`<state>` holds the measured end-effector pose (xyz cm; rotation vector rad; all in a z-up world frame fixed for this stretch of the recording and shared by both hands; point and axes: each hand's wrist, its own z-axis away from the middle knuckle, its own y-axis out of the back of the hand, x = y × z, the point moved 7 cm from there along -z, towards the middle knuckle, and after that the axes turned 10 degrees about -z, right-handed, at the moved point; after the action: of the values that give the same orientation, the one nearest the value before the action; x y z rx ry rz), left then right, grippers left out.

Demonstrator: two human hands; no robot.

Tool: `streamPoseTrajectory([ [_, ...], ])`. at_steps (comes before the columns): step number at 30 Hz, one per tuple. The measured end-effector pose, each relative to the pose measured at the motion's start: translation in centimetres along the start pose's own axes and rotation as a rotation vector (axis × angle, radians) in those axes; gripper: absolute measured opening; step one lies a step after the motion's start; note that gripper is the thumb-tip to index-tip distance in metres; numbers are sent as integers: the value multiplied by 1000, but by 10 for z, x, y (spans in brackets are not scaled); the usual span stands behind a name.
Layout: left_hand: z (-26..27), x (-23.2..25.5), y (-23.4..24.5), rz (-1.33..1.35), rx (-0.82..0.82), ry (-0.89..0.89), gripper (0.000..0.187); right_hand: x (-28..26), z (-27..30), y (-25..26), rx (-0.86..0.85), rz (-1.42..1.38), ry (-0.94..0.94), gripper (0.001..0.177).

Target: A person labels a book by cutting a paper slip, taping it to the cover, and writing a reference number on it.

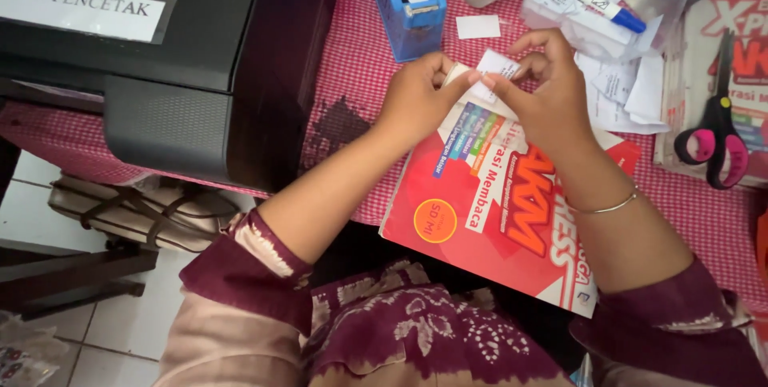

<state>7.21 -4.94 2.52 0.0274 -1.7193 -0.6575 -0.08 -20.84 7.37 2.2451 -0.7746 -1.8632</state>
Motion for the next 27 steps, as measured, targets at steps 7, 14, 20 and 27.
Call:
streamPoseTrajectory([
  [7,5,-16,-10,255,-142,-93,12,8,0,-2,-6,-6,-50,38],
  [14,4,-5,-12,310,-197,-91,10,2,1,1,9,-10,-12,39],
  [20,1,-6,-11,145,-181,10,22,4,1,-1,2,-14,17,39],
  [27,9,0,-12,-6,-242,71,37,10,2,-2,1,3,-22,41],
])
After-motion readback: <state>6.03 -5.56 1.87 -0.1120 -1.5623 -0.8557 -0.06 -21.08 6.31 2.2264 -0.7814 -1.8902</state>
